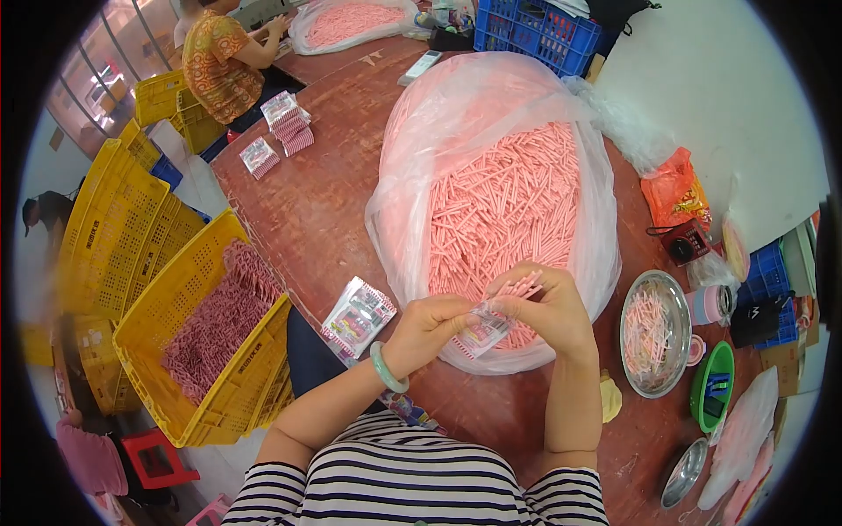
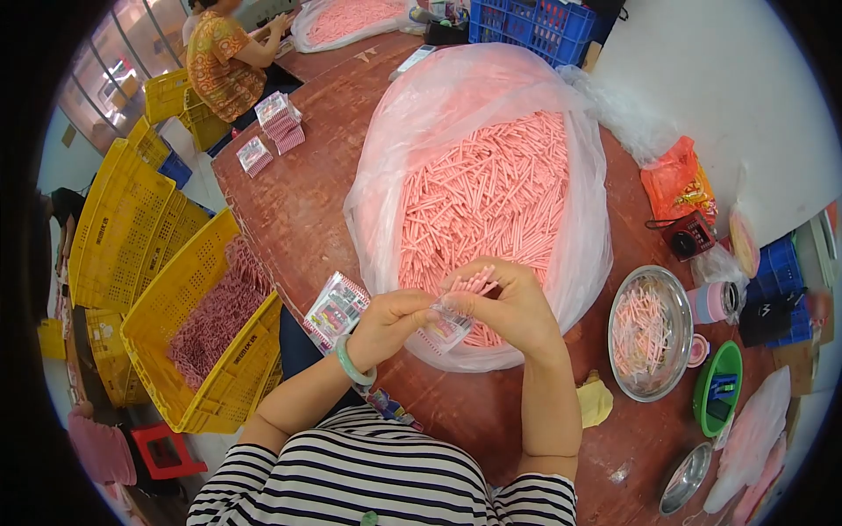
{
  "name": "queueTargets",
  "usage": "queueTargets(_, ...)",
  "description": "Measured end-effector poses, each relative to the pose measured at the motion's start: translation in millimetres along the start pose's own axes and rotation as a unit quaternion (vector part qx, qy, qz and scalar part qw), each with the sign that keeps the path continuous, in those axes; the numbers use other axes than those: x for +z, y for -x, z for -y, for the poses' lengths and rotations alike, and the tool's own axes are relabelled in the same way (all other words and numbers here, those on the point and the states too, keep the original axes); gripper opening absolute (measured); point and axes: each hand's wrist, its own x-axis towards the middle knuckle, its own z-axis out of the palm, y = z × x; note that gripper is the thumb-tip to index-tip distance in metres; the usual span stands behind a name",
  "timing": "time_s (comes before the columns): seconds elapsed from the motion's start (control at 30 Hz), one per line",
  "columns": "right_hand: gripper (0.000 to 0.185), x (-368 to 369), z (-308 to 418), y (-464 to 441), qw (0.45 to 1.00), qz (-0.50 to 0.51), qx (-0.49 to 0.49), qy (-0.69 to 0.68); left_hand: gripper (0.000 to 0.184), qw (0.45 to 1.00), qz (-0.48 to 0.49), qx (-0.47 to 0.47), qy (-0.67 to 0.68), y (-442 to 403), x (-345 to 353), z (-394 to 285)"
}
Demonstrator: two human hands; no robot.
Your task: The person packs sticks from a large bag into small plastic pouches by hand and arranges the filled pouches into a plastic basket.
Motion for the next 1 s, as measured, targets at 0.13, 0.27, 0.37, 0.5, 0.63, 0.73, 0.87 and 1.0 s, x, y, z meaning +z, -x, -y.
queueTargets(0.13,0.019,-2.1,7.9,1.9,1.0,-0.002,-0.011,0.02,0.018,0.997,-0.008,-0.037,0.074,-3.9,4.1,-5.0)
queueTargets(0.27,0.02,-9.2,10.0,3.9,0.998,-0.041,-0.014,0.036,0.021,0.992,-0.007,-0.032,0.121,-8.4,6.6,-6.5)
queueTargets(0.37,0.019,-8.9,11.4,6.1,0.995,-0.076,-0.057,0.04,0.021,0.988,-0.016,-0.037,0.149,-10.9,10.8,-7.0)
queueTargets(0.5,0.021,-11.8,11.8,10.5,0.993,-0.081,-0.07,0.053,0.019,0.985,-0.029,-0.04,0.164,-14.2,16.1,-2.4)
queueTargets(0.63,0.023,-11.6,16.0,15.8,0.994,-0.08,-0.069,0.039,0.017,0.992,-0.015,-0.032,0.123,-15.6,14.8,-2.0)
queueTargets(0.73,0.023,-19.3,14.2,19.9,0.993,-0.108,-0.054,0.004,0.015,0.996,-0.032,0.025,0.084,-17.9,24.6,-6.5)
queueTargets(0.87,0.022,-33.7,5.8,22.9,0.985,-0.14,-0.096,-0.025,0.016,0.999,-0.029,0.023,-0.025,-27.3,19.8,-23.0)
queueTargets(1.0,0.019,-31.5,3.4,25.5,0.986,-0.142,-0.077,-0.045,0.021,0.993,0.014,-0.057,0.105,-34.2,10.1,-15.8)
